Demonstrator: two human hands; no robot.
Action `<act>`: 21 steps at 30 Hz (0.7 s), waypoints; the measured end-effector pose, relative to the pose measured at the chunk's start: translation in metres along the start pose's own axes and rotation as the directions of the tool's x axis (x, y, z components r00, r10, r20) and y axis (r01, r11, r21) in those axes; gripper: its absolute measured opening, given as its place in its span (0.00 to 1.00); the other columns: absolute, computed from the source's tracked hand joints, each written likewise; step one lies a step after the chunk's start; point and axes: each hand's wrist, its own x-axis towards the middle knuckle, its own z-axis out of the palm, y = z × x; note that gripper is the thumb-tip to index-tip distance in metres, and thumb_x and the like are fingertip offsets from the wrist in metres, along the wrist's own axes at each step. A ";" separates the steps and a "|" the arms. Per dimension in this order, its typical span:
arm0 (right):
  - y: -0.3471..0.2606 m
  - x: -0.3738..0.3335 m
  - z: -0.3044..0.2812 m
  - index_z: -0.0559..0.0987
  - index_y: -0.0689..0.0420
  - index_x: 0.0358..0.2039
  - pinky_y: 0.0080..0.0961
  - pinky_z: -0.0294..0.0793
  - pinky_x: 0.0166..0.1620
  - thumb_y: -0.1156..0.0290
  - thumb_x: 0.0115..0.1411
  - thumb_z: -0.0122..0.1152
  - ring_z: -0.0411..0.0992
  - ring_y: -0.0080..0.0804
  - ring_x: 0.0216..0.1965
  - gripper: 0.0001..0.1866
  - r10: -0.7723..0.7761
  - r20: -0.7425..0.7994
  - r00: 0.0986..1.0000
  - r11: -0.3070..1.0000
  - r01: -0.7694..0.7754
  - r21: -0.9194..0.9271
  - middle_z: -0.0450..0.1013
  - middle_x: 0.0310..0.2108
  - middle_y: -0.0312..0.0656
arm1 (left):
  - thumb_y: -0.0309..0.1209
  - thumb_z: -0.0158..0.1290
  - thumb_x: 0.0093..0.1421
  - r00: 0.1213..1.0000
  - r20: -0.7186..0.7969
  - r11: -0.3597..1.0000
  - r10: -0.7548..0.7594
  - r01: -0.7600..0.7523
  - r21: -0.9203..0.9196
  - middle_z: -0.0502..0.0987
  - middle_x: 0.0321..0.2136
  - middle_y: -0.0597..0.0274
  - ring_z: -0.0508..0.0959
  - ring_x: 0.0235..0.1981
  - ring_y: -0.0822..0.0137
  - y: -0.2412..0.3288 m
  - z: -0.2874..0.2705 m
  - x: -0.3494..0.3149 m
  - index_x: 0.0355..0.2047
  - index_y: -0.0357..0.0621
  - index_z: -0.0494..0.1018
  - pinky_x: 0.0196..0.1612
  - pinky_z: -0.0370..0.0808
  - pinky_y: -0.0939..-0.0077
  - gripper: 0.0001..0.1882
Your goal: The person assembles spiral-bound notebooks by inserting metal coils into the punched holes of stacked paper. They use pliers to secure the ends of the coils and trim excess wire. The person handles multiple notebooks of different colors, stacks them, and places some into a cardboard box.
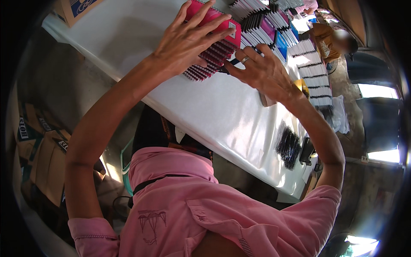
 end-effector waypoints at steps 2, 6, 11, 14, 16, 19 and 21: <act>-0.012 0.003 -0.005 0.79 0.50 0.34 0.32 0.69 0.50 0.68 0.52 0.62 0.72 0.26 0.44 0.08 0.170 0.242 0.955 0.972 -0.203 0.117 0.74 0.34 0.35 | 0.27 0.68 0.40 0.999 0.036 0.999 -0.017 0.015 0.049 0.63 0.61 0.62 0.63 0.62 0.59 0.001 -0.001 0.003 0.57 0.57 0.67 0.64 0.60 0.47 0.41; -0.020 0.015 -0.023 0.78 0.51 0.33 0.29 0.69 0.48 0.66 0.52 0.63 0.73 0.28 0.41 0.08 0.288 0.474 0.832 0.907 -0.396 0.144 0.74 0.32 0.37 | 0.24 0.67 0.42 1.000 -0.003 1.000 -0.010 0.010 -0.012 0.64 0.60 0.64 0.64 0.61 0.59 0.000 -0.003 0.004 0.56 0.61 0.67 0.63 0.62 0.48 0.39; 0.005 -0.007 -0.007 0.76 0.45 0.45 0.37 0.63 0.59 0.67 0.52 0.64 0.65 0.25 0.53 0.18 0.003 0.028 1.000 1.000 -0.002 -0.027 0.69 0.47 0.33 | 0.23 0.65 0.46 0.997 0.050 0.997 -0.063 0.065 -0.029 0.65 0.58 0.65 0.66 0.59 0.61 0.008 -0.015 0.013 0.53 0.61 0.69 0.61 0.66 0.48 0.33; 0.007 -0.013 0.006 0.75 0.43 0.47 0.37 0.60 0.62 0.71 0.53 0.62 0.60 0.24 0.57 0.19 -0.037 -0.010 0.999 0.996 0.036 -0.080 0.65 0.52 0.30 | 0.24 0.63 0.49 0.838 0.492 0.946 -0.237 0.315 -0.081 0.66 0.57 0.66 0.66 0.58 0.63 0.017 -0.031 0.050 0.51 0.59 0.69 0.59 0.67 0.48 0.29; 0.010 -0.014 0.011 0.77 0.45 0.45 0.36 0.62 0.60 0.71 0.52 0.63 0.63 0.24 0.55 0.18 -0.070 -0.057 0.996 0.990 0.063 -0.125 0.68 0.48 0.31 | 0.24 0.62 0.51 0.728 0.631 0.924 -0.270 0.379 -0.041 0.66 0.57 0.66 0.67 0.58 0.64 0.024 -0.045 0.066 0.50 0.57 0.69 0.58 0.68 0.48 0.27; -0.001 -0.010 0.006 0.79 0.49 0.40 0.33 0.65 0.57 0.70 0.50 0.64 0.68 0.27 0.51 0.14 0.029 0.013 0.999 1.000 -0.029 0.006 0.73 0.41 0.34 | 0.25 0.62 0.52 0.964 0.248 0.992 -0.101 0.115 -0.042 0.66 0.57 0.65 0.66 0.58 0.63 0.013 -0.024 0.033 0.52 0.54 0.69 0.59 0.67 0.49 0.26; -0.022 0.017 -0.011 0.80 0.51 0.37 0.32 0.66 0.54 0.69 0.50 0.64 0.70 0.29 0.48 0.12 0.255 0.472 0.844 0.942 -0.326 0.075 0.74 0.37 0.35 | 0.25 0.62 0.51 1.000 -0.001 1.000 0.020 -0.020 -0.006 0.66 0.58 0.64 0.65 0.60 0.62 0.003 -0.009 0.010 0.53 0.53 0.68 0.61 0.65 0.50 0.28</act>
